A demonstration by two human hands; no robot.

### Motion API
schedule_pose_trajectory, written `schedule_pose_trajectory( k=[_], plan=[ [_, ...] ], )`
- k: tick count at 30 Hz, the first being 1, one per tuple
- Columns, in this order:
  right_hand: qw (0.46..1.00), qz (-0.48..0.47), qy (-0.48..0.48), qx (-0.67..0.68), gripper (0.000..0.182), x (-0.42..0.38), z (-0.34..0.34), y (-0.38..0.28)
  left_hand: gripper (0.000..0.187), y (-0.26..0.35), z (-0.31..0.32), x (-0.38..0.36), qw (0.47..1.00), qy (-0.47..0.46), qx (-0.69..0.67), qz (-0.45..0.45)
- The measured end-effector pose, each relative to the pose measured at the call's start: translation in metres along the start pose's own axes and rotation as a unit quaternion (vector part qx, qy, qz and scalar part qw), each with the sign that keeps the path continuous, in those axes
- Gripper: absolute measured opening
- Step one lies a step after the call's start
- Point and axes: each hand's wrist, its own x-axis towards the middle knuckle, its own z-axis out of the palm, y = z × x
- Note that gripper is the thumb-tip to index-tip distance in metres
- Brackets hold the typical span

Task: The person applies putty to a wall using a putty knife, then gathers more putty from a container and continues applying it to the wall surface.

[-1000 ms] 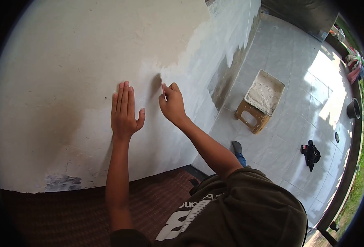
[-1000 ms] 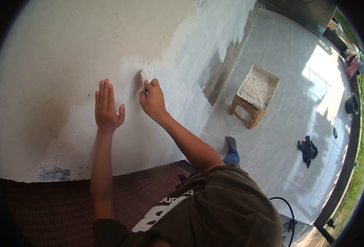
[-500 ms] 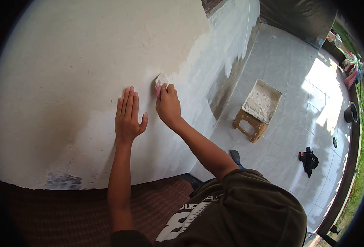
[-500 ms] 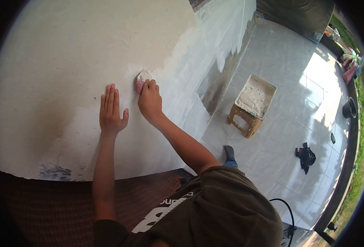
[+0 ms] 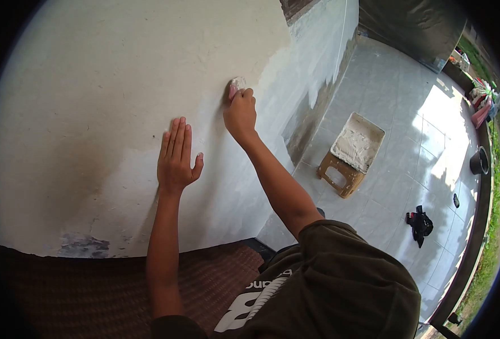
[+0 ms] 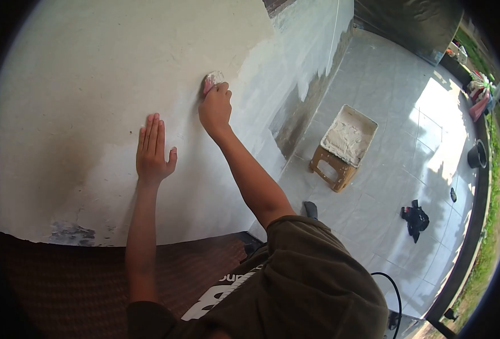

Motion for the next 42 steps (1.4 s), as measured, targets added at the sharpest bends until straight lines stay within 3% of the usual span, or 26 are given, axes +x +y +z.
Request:
schedule_pose_trajectory(
  k=[5,7,13,15,16,18,20,23,25,28,29,32,34,37,40,42],
  plan=[
    [0.994,-0.001,-0.091,0.056,0.027,-0.070,-0.033,-0.045,0.062,-0.002,0.002,-0.001,1.000,0.008,0.005,0.003],
    [0.971,-0.014,-0.155,0.183,0.024,-0.082,-0.053,-0.042,0.060,-0.002,0.003,-0.001,1.000,0.005,0.009,-0.001],
    [0.992,0.037,0.006,0.122,0.025,0.006,-0.042,0.014,0.060,-0.001,0.001,0.000,1.000,-0.005,0.030,0.005],
    [0.997,0.020,0.070,0.008,0.027,0.018,-0.020,0.020,0.067,-0.001,0.002,-0.001,1.000,0.004,0.007,0.002],
    [0.999,0.036,0.006,-0.024,0.032,0.015,-0.011,0.015,0.067,-0.001,0.002,-0.001,1.000,0.005,0.009,0.003],
    [0.999,-0.031,0.015,-0.021,0.040,-0.015,0.010,0.001,0.068,-0.001,0.001,0.000,1.000,0.005,0.001,0.000],
    [0.997,-0.026,-0.073,0.014,0.043,-0.057,-0.005,-0.023,0.062,0.000,0.000,-0.001,1.000,-0.001,0.012,0.000],
    [0.994,-0.061,-0.087,0.034,0.039,-0.101,-0.022,-0.025,0.063,-0.001,0.000,0.000,1.000,-0.002,0.008,0.000],
    [0.977,-0.050,-0.119,0.170,0.034,-0.101,-0.048,-0.013,0.069,-0.001,0.000,-0.001,1.000,0.002,-0.008,-0.003],
    [0.991,-0.019,-0.005,0.134,0.036,-0.040,-0.050,0.013,0.059,0.000,0.000,0.000,1.000,-0.001,0.025,0.006],
    [0.993,0.033,0.026,0.114,0.040,-0.001,-0.038,0.026,0.059,0.001,0.000,0.001,1.000,-0.004,0.027,0.005],
    [0.998,0.000,0.058,-0.006,0.036,0.013,-0.007,0.024,0.059,0.000,-0.001,0.000,0.999,-0.012,0.032,0.002],
    [0.999,-0.035,0.036,-0.013,0.041,-0.013,0.005,0.004,0.059,0.001,-0.001,0.001,0.999,-0.015,0.030,-0.001],
    [0.995,-0.070,-0.069,-0.007,0.059,-0.073,0.000,-0.014,0.060,0.000,0.000,0.001,1.000,-0.014,0.023,-0.003],
    [0.972,-0.055,-0.164,0.158,0.048,-0.095,-0.041,-0.005,0.060,-0.001,0.000,0.000,1.000,-0.014,0.024,-0.001],
    [0.977,-0.035,-0.091,0.189,0.041,-0.062,-0.058,0.011,0.060,-0.002,0.001,-0.001,0.999,-0.016,0.029,0.003]
  ],
)
